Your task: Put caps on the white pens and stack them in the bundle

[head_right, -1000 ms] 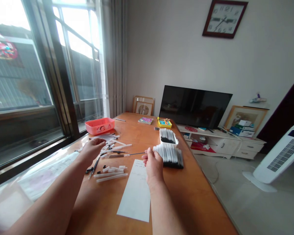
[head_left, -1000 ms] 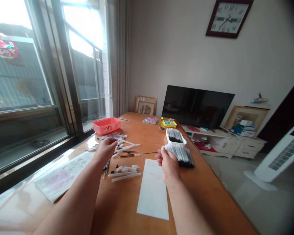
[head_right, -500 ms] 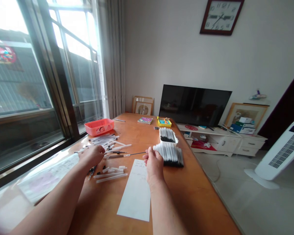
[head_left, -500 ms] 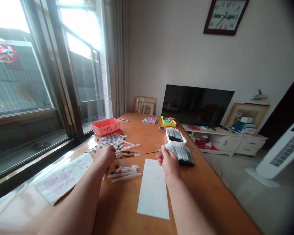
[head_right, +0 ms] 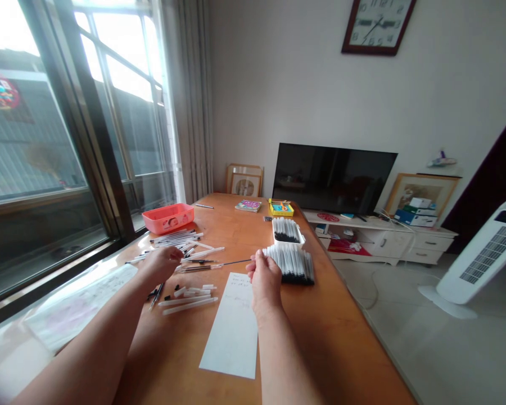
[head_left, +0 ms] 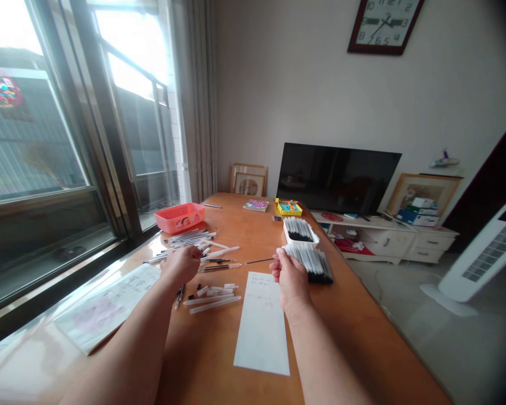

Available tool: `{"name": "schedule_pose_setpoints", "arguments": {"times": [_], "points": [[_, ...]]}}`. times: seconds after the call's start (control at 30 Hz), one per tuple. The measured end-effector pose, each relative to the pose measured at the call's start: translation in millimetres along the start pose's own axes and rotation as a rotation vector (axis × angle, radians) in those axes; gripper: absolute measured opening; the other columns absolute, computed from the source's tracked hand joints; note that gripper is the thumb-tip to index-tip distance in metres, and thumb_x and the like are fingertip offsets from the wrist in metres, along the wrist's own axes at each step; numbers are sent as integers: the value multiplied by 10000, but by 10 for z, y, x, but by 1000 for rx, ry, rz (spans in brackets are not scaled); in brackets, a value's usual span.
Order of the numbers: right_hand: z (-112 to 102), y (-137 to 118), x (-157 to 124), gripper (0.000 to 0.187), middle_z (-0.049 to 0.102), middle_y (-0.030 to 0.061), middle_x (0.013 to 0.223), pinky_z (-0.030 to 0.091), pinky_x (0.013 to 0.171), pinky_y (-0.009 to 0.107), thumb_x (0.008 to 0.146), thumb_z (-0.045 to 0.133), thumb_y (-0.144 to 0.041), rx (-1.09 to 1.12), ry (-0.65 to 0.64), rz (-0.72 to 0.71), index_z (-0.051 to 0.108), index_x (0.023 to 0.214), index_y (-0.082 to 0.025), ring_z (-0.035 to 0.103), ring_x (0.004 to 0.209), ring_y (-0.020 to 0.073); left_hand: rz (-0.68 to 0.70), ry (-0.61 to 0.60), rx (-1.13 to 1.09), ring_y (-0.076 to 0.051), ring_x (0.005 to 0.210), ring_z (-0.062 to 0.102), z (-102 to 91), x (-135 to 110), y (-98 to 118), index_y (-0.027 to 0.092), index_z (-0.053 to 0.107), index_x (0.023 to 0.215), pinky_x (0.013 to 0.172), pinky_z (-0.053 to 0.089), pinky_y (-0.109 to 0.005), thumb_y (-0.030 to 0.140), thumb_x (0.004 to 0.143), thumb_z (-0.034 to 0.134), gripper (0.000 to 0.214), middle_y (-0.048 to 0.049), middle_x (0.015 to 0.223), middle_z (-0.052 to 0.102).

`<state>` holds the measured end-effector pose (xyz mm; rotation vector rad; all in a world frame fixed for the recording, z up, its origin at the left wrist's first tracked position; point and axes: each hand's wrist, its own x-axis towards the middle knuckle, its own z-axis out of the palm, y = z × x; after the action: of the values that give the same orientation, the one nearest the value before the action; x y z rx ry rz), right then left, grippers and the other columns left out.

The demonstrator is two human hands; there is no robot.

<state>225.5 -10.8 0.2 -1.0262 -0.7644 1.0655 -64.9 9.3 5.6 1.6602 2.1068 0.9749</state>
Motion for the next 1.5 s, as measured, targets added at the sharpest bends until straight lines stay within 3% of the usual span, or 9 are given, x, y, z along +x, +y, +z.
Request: {"name": "schedule_pose_setpoints", "arguments": {"times": [0.1, 0.23, 0.43, 0.57, 0.7, 0.9, 1.03, 1.27, 1.5], "points": [[-1, -4, 14, 394, 622, 4, 593, 339, 423, 192, 807, 736, -545, 11, 6, 3, 678, 784, -156, 471, 466, 81, 12, -61, 12, -244, 800, 651, 25, -24, 36, 203, 746, 848, 694, 437, -306, 277, 691, 690, 182, -55, 802, 740], [-1, -19, 25, 387, 606, -7, 573, 323, 413, 193, 821, 717, -544, 17, 19, 1, 675, 772, -162, 449, 450, 76, 156, -273, -5, -209, 728, 637, 57, -177, 165, 186, 731, 841, 662, 450, -289, 324, 704, 679, 201, -32, 778, 713], [-5, -39, 21, 376, 600, -9, 561, 308, 405, 198, 821, 714, -532, 23, 33, 11, 674, 760, -163, 443, 444, 76, 391, -562, 167, -286, 1030, 632, -89, -481, 439, 232, 730, 1066, 867, 471, -345, 377, 660, 758, 431, -80, 1115, 704], [-7, -48, 19, 372, 600, -9, 557, 307, 403, 200, 822, 709, -527, 19, 32, 14, 675, 759, -162, 444, 444, 78, 456, -570, 290, -338, 1129, 564, -109, -578, 567, 240, 731, 1015, 929, 441, -380, 326, 579, 812, 451, -82, 1128, 670], [-7, -43, 25, 376, 602, -7, 549, 305, 402, 204, 816, 710, -528, 22, 34, 6, 675, 751, -159, 444, 442, 80, 386, -533, 322, -347, 1126, 555, -75, -556, 533, 244, 718, 1065, 909, 432, -393, 306, 627, 773, 445, -102, 1203, 648], [-7, -25, 28, 365, 603, -10, 554, 305, 409, 201, 815, 713, -518, 26, 27, 4, 677, 757, -160, 441, 443, 76, 395, -339, 326, -368, 1111, 558, -23, -402, 327, 265, 737, 1022, 876, 419, -405, 289, 700, 734, 323, -108, 1163, 687], [-4, -39, 21, 347, 596, -10, 559, 304, 412, 195, 827, 706, -501, 25, 20, 3, 677, 767, -160, 444, 451, 77, 416, -242, 328, -311, 1027, 596, 9, -342, 286, 250, 729, 998, 830, 420, -363, 274, 749, 690, 253, -100, 1080, 705], [-3, -43, 19, 354, 594, -6, 558, 300, 408, 199, 827, 707, -508, 23, 29, 7, 676, 756, -162, 446, 453, 82, 414, -476, 272, -205, 759, 621, 52, -445, 448, 211, 716, 847, 631, 384, -271, 197, 696, 628, 175, -41, 849, 709], [-5, -37, 14, 361, 580, -18, 540, 298, 413, 199, 819, 711, -515, 19, 31, 4, 671, 752, -163, 441, 449, 79, 364, -429, 366, -221, 744, 619, 119, -468, 469, 219, 709, 769, 594, 343, -279, 226, 660, 665, 118, -49, 821, 712]]}}
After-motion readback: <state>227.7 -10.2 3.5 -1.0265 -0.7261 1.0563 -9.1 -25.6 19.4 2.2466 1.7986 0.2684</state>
